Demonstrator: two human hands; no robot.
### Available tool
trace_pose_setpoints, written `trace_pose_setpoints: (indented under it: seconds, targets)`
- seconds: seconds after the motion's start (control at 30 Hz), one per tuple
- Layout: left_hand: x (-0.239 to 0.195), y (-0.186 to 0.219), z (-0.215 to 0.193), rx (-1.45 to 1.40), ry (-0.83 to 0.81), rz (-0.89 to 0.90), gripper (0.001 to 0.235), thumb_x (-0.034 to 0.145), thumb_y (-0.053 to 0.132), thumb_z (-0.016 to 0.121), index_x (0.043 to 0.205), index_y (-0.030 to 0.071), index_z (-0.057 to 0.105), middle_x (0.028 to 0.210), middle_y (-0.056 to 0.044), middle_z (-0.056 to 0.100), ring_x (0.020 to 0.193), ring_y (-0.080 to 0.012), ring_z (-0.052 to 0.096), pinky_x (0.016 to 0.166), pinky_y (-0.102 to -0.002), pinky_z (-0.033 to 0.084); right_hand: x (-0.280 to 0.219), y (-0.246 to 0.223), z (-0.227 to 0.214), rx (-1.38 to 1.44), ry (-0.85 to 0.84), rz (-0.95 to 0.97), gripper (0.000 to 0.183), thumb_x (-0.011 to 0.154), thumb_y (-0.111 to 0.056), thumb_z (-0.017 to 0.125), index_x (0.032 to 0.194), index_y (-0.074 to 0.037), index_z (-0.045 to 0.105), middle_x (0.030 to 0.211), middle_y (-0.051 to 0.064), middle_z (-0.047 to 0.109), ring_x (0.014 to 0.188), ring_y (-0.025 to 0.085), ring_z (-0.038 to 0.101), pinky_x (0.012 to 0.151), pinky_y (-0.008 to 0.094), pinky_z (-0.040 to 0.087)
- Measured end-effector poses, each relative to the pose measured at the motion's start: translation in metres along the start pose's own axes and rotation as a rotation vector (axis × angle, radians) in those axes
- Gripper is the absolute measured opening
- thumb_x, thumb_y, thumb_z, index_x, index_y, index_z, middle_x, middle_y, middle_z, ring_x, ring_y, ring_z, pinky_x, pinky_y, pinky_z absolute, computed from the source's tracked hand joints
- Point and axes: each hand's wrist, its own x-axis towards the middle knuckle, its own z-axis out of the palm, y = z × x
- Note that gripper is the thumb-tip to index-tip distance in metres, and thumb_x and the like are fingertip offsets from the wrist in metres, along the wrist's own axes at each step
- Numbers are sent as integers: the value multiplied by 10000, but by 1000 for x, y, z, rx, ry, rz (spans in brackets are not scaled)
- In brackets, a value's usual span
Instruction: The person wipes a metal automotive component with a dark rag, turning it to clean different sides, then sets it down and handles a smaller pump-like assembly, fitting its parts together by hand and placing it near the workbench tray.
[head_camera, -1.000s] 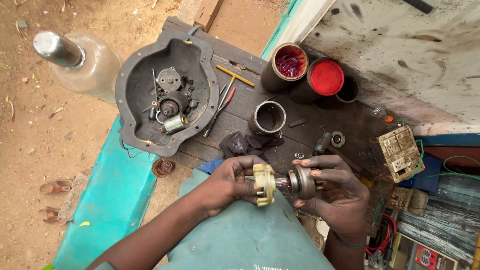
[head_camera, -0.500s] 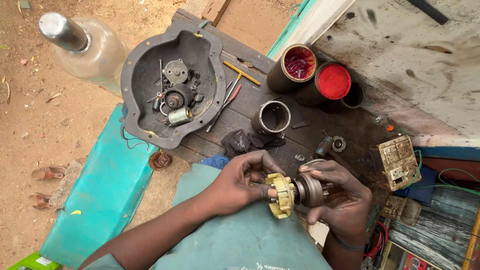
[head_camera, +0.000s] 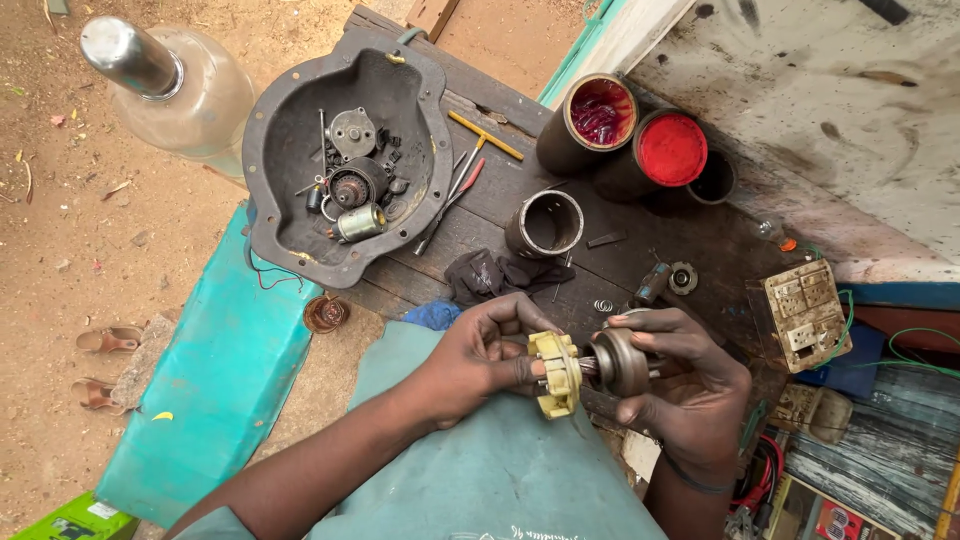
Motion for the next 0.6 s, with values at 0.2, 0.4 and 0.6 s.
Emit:
trace_pose_setpoints:
  seconds: [0.2, 0.4, 0.6]
  targets:
    - [-1, -10, -8, 239, -59, 173, 339, 907, -24, 767, 1196, -32, 591, 1208, -142, 682, 1106, -209, 704, 955, -361, 629, -6, 16, -6, -94, -60, -19, 734, 662, -446, 904, 1228, -4, 754, 1114, 185, 733, 1068, 236, 712, 956, 373, 596]
    - [2, -5, -4, 17, 57, 12, 336, 850, -14, 739, 1132, 27, 560, 1147, -106, 676, 1029, -198, 719, 866, -372, 648, -1, 16, 2, -44, -8, -19, 670, 707, -419, 944, 1181, -8, 710, 1179, 161, 713, 1178, 270, 706, 1024, 402, 619]
    - [-2, -13, -20, 79, 80, 109, 289, 878, -76, 724, 1119, -15, 577, 1153, -110, 668, 1059, -208, 702, 892, -384, 638, 0, 15, 17, -26, -41, 44, 653, 718, -378, 937, 1183, 9, 691, 1176, 148, 722, 1186, 272, 734, 983, 384, 654]
